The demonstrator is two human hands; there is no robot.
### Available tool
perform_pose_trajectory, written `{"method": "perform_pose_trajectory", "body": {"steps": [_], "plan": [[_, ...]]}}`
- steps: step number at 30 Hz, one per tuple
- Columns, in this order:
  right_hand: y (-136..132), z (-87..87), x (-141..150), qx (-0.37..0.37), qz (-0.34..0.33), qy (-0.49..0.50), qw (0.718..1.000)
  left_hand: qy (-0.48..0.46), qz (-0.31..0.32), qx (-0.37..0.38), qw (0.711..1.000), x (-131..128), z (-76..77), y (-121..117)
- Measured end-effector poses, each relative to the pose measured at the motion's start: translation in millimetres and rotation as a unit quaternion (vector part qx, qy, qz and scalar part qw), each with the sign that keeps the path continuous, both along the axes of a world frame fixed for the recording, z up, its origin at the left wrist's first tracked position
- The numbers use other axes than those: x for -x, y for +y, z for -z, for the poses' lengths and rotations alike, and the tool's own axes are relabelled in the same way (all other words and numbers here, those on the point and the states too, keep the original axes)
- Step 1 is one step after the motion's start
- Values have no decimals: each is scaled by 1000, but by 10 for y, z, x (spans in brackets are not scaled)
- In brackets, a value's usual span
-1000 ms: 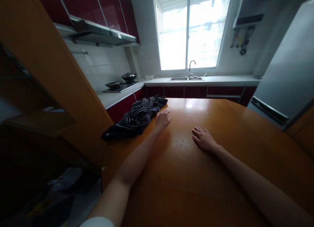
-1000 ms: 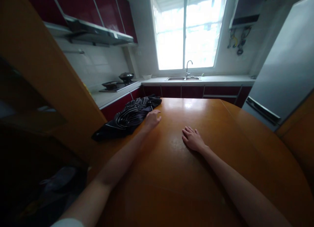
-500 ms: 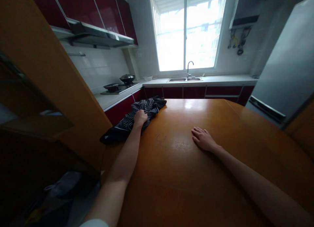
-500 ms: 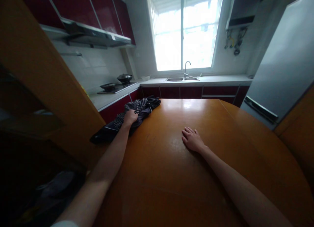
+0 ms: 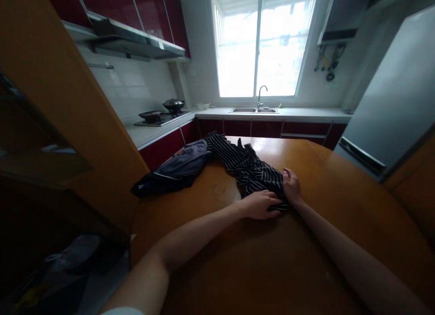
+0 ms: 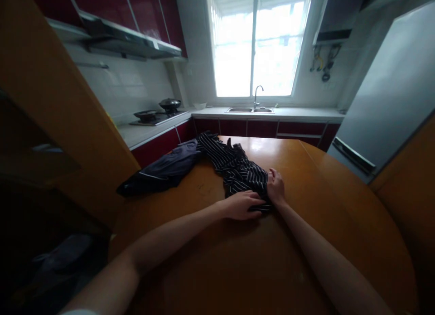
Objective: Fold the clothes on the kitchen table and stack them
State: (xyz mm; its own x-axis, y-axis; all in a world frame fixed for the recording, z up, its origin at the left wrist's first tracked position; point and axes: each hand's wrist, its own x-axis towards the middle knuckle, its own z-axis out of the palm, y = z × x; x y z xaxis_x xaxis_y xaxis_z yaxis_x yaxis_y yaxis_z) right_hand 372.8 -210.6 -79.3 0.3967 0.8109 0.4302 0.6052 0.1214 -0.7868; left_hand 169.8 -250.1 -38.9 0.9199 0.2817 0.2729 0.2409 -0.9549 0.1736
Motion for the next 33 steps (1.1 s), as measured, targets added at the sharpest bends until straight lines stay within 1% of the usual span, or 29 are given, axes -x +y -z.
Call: {"method": "perform_pose_trajectory", "body": {"steps": [2, 3, 4, 5, 6, 7, 9, 10, 12, 14, 17, 22, 25, 27, 30, 33], "plan": [[5, -1, -49, 7, -11, -1, 1000, -36, 19, 9, 999, 9, -81, -70], [4, 0, -57, 17, -17, -9, 1000, -52, 11, 11, 999, 19, -126, -77], [1, 1, -54, 28, -20, -22, 999, -68, -11, 11, 998, 31, -164, -64], [-2, 2, -44, 37, -23, -40, 998, -86, -47, 9, 995, 45, -192, -31], [-7, 3, -30, 46, -24, -61, 997, -107, -96, 5, 990, 63, -204, 21], [-11, 2, -13, 54, -27, -83, 995, -126, -152, 1, 980, 85, -200, 89], [-25, -2, 17, 75, -32, -125, 989, -146, -262, -4, 954, 147, -141, 259], [-34, -7, 29, 88, -34, -143, 985, -139, -311, -1, 940, 184, -93, 350], [-58, -22, 47, 113, -39, -172, 978, -93, -389, 18, 916, 259, 22, 514], [-93, -46, 70, 126, -45, -194, 972, -31, -432, 46, 900, 318, 128, 630], [-166, -99, 138, 126, -56, -212, 968, 14, -440, 65, 896, 352, 218, 704], [-296, -203, 312, 110, -86, -211, 968, 6, -435, 64, 898, 354, 236, 730], [-317, -224, 375, 89, -144, -149, 974, -10, -442, 63, 895, 387, 237, 769], [-296, -207, 375, 70, -159, -90, 981, -28, -446, 61, 893, 414, 225, 803], [-240, -157, 315, 56, -109, -45, 991, -62, -446, 54, 891, 442, 162, 833], [-195, -118, 216, 65, -41, -62, 995, -121, -430, 37, 894, 441, 62, 797]]}}
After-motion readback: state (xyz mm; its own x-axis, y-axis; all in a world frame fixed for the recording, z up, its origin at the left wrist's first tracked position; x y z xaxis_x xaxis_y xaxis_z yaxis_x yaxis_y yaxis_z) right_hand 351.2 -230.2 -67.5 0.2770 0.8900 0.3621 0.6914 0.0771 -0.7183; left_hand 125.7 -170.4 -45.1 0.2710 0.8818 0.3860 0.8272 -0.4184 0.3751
